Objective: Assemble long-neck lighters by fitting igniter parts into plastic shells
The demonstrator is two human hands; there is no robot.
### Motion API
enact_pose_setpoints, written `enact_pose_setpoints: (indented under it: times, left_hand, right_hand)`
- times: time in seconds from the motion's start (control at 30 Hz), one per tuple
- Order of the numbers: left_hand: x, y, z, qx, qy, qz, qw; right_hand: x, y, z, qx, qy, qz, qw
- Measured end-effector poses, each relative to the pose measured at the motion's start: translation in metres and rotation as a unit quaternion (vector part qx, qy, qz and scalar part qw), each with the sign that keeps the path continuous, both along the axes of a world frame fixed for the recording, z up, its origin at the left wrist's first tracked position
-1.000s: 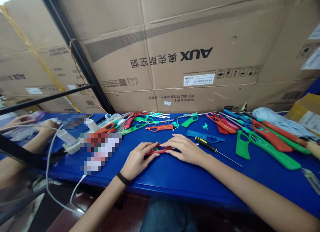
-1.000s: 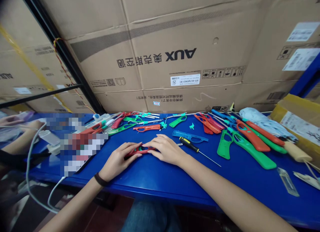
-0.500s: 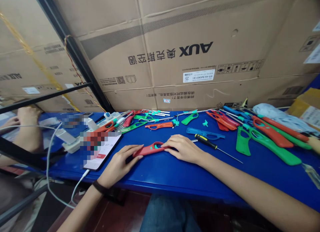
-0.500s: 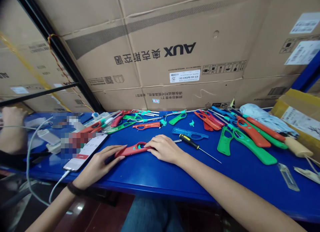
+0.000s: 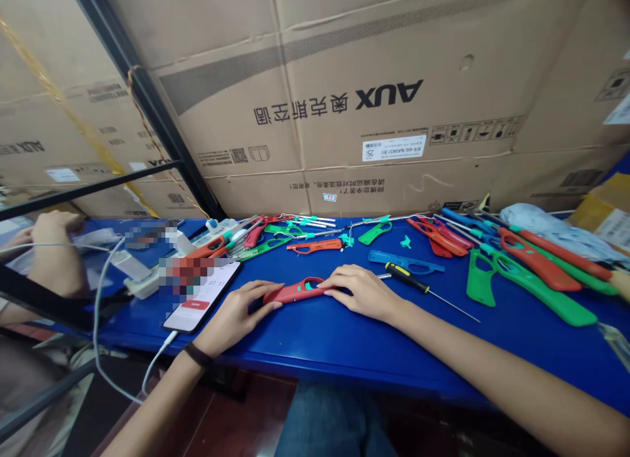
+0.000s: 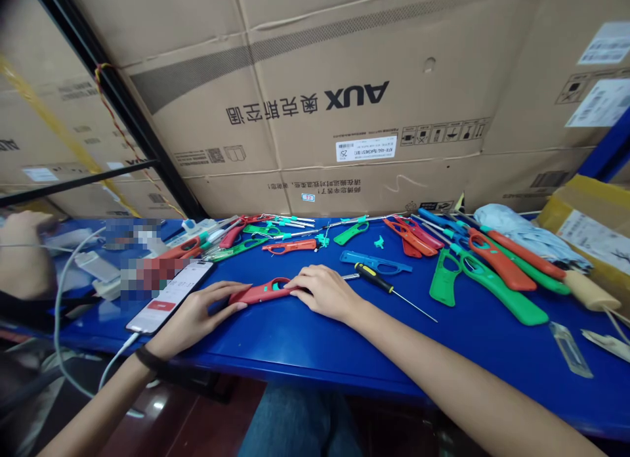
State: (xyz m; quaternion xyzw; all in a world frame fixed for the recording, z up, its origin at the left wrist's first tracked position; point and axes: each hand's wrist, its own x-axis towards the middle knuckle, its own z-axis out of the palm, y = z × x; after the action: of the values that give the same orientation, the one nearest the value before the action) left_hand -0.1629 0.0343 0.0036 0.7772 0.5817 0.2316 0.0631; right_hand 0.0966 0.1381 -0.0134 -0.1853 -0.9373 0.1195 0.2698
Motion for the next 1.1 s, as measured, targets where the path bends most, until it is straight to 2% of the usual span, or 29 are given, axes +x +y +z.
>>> enact_pose_setpoints:
  times: [0.3,0.57,0.73,0.93,1.1]
  left_hand:
    - [0.000,0.000,0.000,0.013,0.010,-0.006,1.000]
    - [0.000,0.005,0.006,0.008,0.023,-0.021,0.999]
    - [-0.001,0.005,0.006,0.005,0.029,-0.020,0.999]
    - [-0.004,0.006,0.004,0.002,0.035,-0.024,0.999]
    - [-0.002,0.005,0.004,-0.002,0.035,-0.020,0.999]
  right_hand:
    - [0.004,-0.002,0.009,0.014,-0.011,-0.006,1.000]
    - [0.023,0.013,0.022,-0.044,-0.084,-0.046,0.994]
    - [0.024,0.015,0.021,-0.033,-0.109,-0.037,0.993]
    - [0.022,0.015,0.021,0.019,-0.150,-0.032,0.988]
    - [0.023,0.017,0.021,-0.006,-0.144,-0.031,0.989]
